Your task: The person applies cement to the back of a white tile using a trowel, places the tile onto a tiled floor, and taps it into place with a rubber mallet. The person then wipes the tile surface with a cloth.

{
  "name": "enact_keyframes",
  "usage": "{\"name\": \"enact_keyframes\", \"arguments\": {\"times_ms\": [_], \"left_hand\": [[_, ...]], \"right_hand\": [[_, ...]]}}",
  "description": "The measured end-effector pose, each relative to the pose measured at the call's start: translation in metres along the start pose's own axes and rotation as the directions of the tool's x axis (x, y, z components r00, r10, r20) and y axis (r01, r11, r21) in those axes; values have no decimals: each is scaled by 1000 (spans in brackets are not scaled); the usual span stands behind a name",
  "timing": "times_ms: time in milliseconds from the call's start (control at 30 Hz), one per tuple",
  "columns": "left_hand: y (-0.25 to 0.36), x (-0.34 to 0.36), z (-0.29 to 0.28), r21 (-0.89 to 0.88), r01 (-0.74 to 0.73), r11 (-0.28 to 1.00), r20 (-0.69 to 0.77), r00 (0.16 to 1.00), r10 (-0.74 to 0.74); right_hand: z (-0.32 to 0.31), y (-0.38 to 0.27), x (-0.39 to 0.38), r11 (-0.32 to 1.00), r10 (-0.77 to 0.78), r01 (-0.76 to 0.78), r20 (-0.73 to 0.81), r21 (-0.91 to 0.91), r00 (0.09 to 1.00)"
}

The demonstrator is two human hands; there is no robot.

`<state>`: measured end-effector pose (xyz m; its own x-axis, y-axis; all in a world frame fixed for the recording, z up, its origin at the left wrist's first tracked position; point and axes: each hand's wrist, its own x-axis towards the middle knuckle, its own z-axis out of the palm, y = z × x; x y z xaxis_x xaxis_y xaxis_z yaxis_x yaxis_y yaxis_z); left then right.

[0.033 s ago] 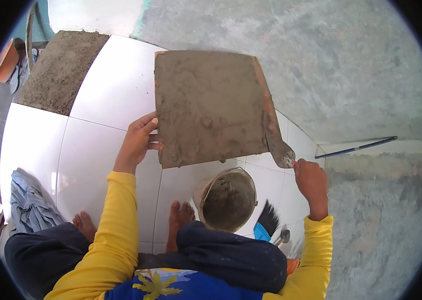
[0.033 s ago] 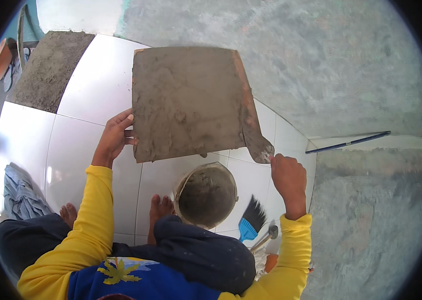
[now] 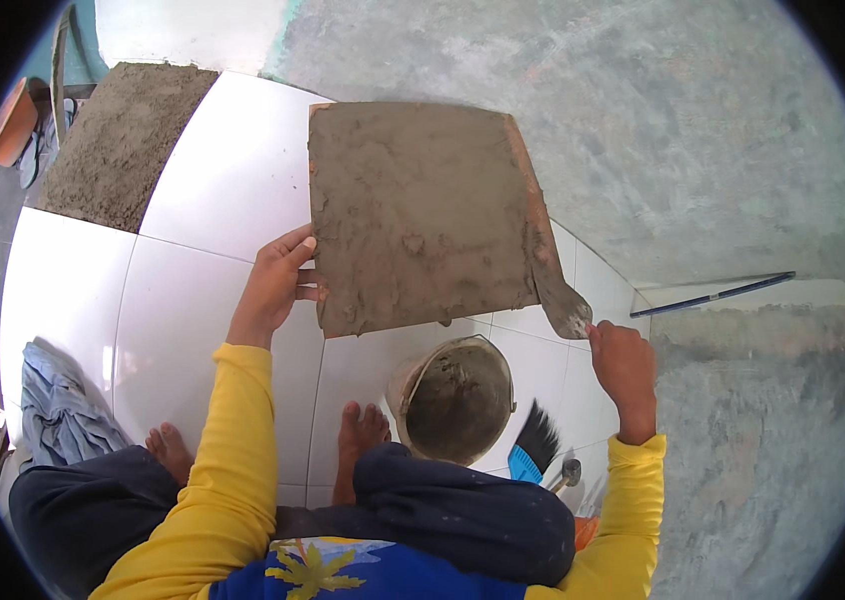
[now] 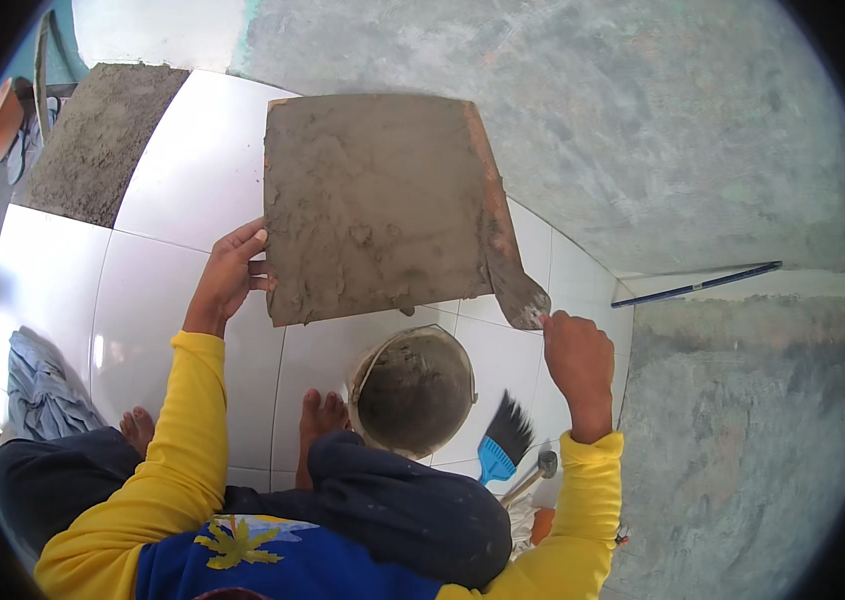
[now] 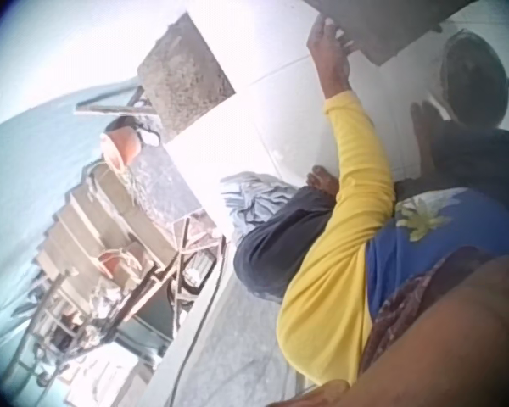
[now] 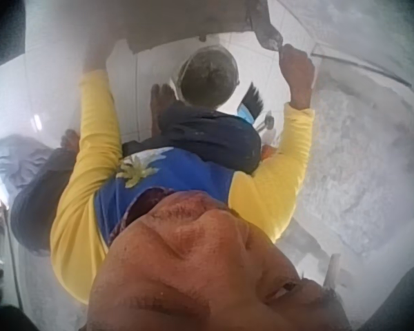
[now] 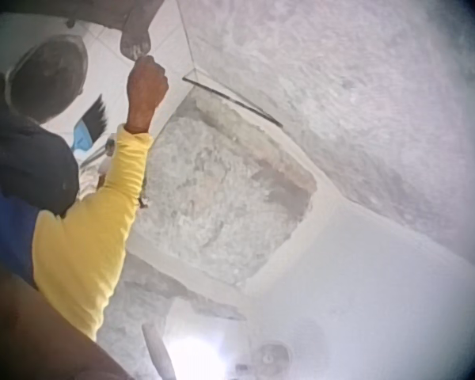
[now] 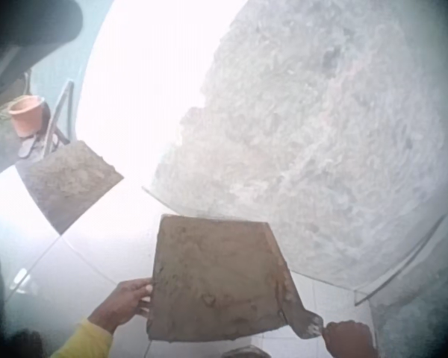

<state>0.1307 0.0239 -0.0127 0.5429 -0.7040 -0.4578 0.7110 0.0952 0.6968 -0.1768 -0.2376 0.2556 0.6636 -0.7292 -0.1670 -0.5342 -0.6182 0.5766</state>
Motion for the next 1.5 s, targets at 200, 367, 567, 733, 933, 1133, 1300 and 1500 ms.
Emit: {"name": "enact_keyframes", "arguments": {"times_ms": [200, 367, 567, 733, 933, 1133, 1300, 1500], "left_hand": [[3, 1, 0, 8, -22, 1000, 8, 1000, 22], [6, -2, 0, 39, -33, 999, 2, 999, 33], [9, -2, 0, 26, -26, 999, 17, 1000, 26], [8, -2, 0, 20, -16, 1000, 1, 1000, 16], [8, -1, 1, 32, -14, 999, 10, 1000, 14], [8, 0, 1, 33, 2, 999, 1, 1000, -2], [5, 0, 2, 42, 4, 999, -26, 1000, -3], [5, 4, 2, 9, -5, 1000, -14, 1000, 5]], "right_hand": [[5, 6, -17, 994, 86, -93, -113, -54, 990], [-4, -20, -16, 1000, -14, 20, -232, 22, 973], [-23, -63, -25, 953, -262, 300, -412, 30, 873], [-26, -88, -37, 928, -361, 362, -451, -87, 817], [-4, -61, -23, 971, -212, 144, -414, -190, 885], [18, -15, -13, 960, 240, -229, -52, 163, 969], [34, -19, -18, 975, 134, -121, -58, 188, 989], [21, -20, -23, 995, 84, -81, -51, 58, 995]]}}
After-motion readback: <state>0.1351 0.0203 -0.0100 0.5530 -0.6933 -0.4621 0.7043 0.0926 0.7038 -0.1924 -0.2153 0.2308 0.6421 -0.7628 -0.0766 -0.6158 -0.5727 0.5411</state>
